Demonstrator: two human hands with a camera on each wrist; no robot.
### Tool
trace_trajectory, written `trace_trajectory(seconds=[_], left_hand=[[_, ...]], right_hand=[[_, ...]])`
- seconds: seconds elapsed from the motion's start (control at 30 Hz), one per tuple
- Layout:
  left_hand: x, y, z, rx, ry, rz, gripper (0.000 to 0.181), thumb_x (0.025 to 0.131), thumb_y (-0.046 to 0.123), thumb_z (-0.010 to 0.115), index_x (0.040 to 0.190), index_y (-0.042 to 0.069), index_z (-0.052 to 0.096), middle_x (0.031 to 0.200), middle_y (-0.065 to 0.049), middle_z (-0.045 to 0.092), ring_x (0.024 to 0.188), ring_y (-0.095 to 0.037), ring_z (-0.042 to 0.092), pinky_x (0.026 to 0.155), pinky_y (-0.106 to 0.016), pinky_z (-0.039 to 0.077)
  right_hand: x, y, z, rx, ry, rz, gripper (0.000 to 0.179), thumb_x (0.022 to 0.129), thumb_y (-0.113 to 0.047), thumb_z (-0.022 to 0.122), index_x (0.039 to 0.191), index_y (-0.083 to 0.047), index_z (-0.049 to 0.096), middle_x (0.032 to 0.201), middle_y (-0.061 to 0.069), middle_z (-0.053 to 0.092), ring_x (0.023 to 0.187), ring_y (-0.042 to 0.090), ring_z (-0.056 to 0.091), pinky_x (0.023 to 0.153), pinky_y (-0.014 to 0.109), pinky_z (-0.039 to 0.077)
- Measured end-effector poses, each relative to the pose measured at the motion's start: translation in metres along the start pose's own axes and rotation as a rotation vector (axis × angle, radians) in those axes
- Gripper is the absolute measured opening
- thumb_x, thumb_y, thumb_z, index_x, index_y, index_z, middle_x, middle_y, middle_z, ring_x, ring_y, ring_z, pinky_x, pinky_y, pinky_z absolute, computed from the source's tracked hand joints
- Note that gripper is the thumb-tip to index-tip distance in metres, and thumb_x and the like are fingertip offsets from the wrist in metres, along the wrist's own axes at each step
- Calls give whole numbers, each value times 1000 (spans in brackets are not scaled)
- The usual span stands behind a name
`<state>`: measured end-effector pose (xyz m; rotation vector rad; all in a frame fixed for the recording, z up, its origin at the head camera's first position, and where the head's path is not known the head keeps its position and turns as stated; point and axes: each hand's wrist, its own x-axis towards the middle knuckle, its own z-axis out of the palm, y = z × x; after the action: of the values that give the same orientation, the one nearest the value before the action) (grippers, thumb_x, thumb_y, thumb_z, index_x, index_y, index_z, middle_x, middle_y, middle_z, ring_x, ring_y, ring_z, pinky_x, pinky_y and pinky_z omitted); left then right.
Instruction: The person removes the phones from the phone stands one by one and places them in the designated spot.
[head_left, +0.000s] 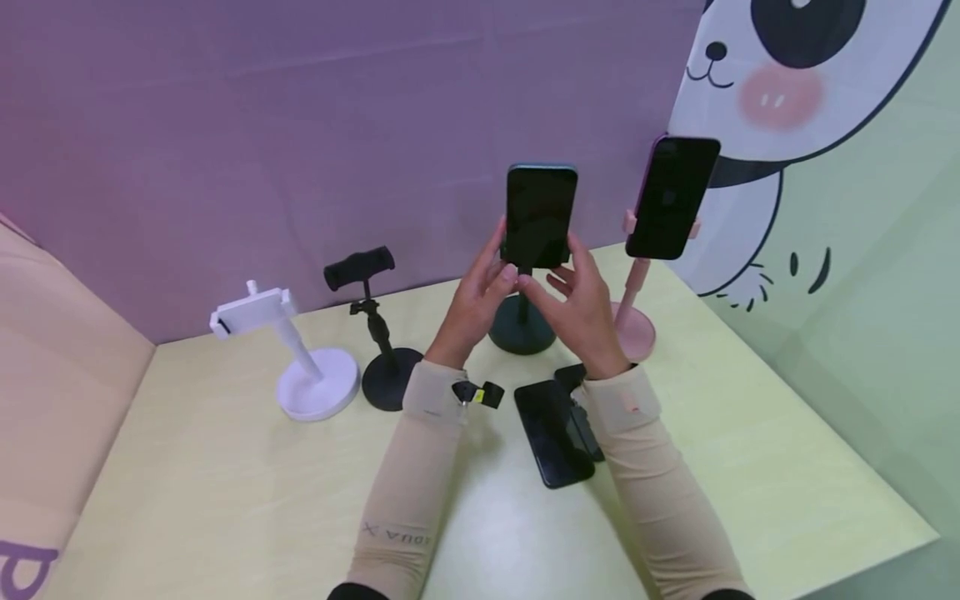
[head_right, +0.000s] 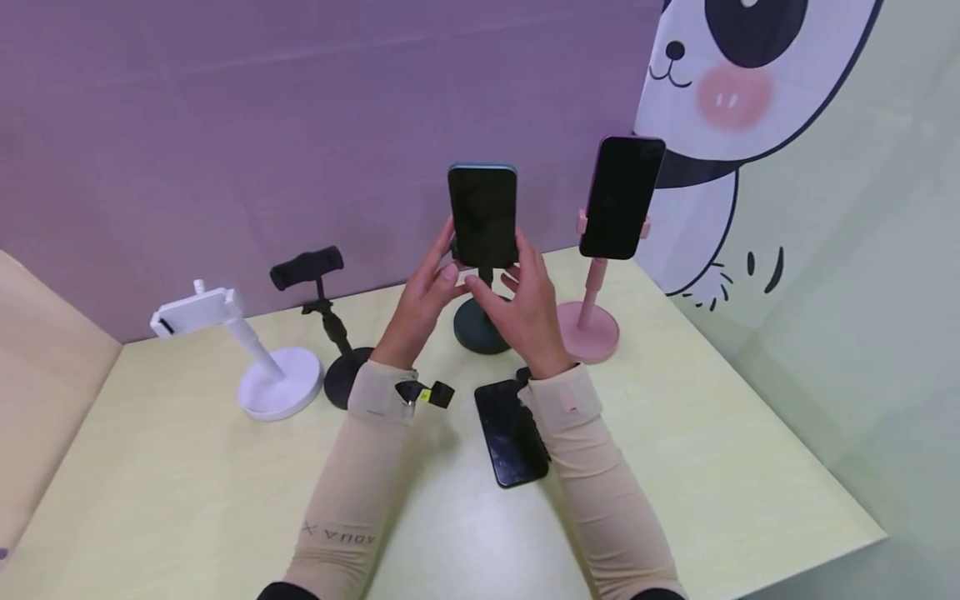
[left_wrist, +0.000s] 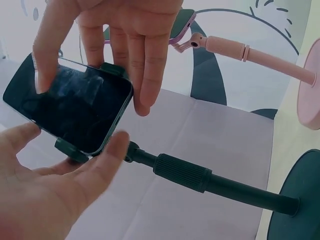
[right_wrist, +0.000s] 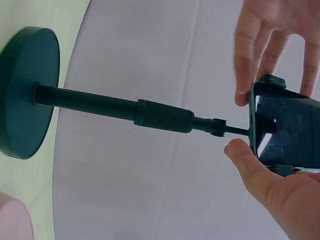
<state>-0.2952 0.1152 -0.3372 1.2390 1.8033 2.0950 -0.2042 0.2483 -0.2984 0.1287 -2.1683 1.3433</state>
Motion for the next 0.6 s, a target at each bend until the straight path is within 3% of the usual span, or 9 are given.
trace_trajectory(seconds=[0.13, 0.37, 0.47, 0.6], left_hand=[[-2, 3, -1, 27, 45, 19, 56, 103, 9, 42, 154, 18, 21, 159, 2, 21, 131, -28, 47, 98, -41, 46], [-7, 2, -4, 147, 156, 71, 48, 103, 23, 47, 149, 33, 35, 151, 13, 36, 110, -32, 63, 90, -35, 51], [-8, 5, -3, 199, 214, 72, 45, 103, 23, 47, 147, 29, 39, 149, 9, 40, 95, -36, 67, 86, -35, 53], [-9, 8, -1, 270, 304, 71, 45, 101, 16, 50, 145, 25, 44, 145, 2, 46, 84, -29, 70, 78, -32, 56]], right_hand=[[1, 8, 2, 22, 31, -26, 63, 92, -7, 64, 146, 2, 33, 146, 21, 39, 117, 41, 56, 95, 50, 46], [8, 42, 9, -23, 71, -91, 52, 97, -12, 59, 146, -11, 41, 146, 5, 45, 110, 29, 63, 88, 42, 52], [7, 45, 10, -42, 73, -97, 50, 97, -13, 58, 145, -12, 42, 147, 3, 45, 108, 27, 65, 85, 40, 53], [6, 45, 13, -41, 89, -114, 47, 96, -9, 58, 142, -9, 46, 143, 7, 49, 103, 27, 67, 82, 39, 55]])
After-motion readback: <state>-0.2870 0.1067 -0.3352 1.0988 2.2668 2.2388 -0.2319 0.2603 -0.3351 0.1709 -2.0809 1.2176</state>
